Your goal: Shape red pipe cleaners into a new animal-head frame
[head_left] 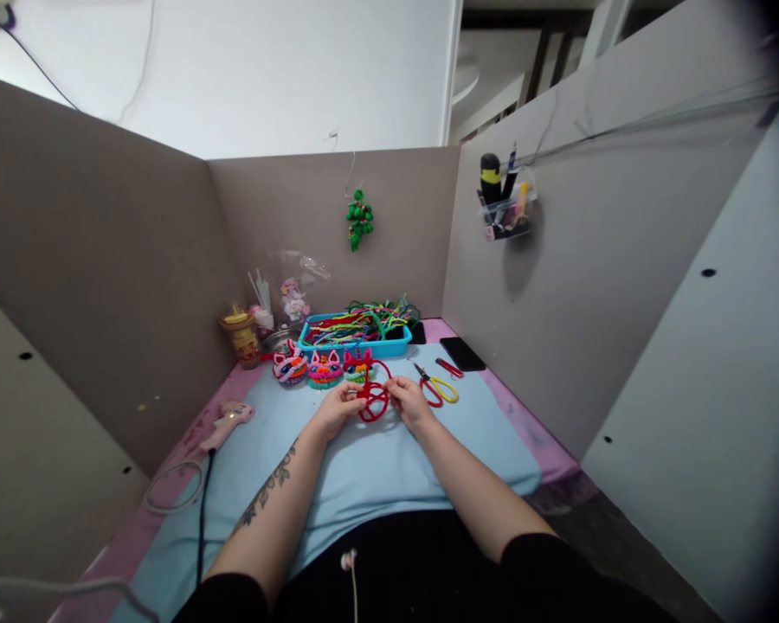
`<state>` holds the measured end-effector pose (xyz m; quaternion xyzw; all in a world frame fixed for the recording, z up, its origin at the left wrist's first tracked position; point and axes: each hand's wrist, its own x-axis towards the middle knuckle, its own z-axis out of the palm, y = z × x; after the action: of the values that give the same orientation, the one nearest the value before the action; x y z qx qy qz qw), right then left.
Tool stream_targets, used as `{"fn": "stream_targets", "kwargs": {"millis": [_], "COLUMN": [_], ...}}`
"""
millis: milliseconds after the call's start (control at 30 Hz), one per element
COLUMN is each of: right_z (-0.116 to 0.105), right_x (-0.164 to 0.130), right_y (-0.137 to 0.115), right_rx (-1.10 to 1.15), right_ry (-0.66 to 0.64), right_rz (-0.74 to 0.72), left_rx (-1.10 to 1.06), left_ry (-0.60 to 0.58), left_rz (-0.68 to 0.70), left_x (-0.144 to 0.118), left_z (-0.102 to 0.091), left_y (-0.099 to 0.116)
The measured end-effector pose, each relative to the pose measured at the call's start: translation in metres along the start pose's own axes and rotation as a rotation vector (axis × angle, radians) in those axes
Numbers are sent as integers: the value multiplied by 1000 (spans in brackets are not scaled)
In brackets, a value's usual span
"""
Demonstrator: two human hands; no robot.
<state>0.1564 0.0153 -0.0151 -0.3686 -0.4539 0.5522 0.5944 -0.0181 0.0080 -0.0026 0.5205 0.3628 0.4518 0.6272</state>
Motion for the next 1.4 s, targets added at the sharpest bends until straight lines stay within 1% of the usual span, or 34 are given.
{"fn": "stream_targets", "kwargs": {"millis": [67, 133, 200, 267, 467, 533, 633, 767, 900, 1033, 1133, 1200, 1300, 1400], "right_z": [1, 1, 0, 0, -1, -2, -3, -6, -8, -4, -2, -2, -4, -4], "right_x": [-1, -2, -2, -2, -2, -2, 0, 4, 6, 6, 5, 5, 4, 3], "right_y": [0, 0, 1, 2, 3, 3, 4, 7, 11, 10, 7, 6, 5, 4], "right_rx": [-50, -107, -171, -245, -375, -392, -387, -361, -269, -126, -46, -61, -140, -154], "right_ry": [-14, -58, -105, -123, -113, -111, -66, 11, 104, 76, 65, 83, 109, 107], "right_rz": [-82, -160, -200, -217, -305, -341, -380, -377, -325, -223, -212, -204, -199, -203], "left_rx": [2, 2, -2, -3, -23, -39, -55, -44, -23, -6, 7, 19, 39, 50], "left_ry": [-6, -17, -18, -1, 76, 99, 129, 125, 79, 54, 35, 24, 20, 26], "left_rz": [9, 20, 28, 35, 63, 73, 90, 88, 77, 68, 72, 74, 67, 70], "left_x": [0, 0, 0, 1, 4, 4, 3, 3, 2, 1, 1, 1, 1, 1], "left_z": [0, -1, -1, -2, -1, -1, 0, 1, 1, 2, 2, 2, 2, 3], "left_y": [0, 0, -1, -1, -1, 0, 2, 2, 1, 1, 0, -1, -2, -2]}}
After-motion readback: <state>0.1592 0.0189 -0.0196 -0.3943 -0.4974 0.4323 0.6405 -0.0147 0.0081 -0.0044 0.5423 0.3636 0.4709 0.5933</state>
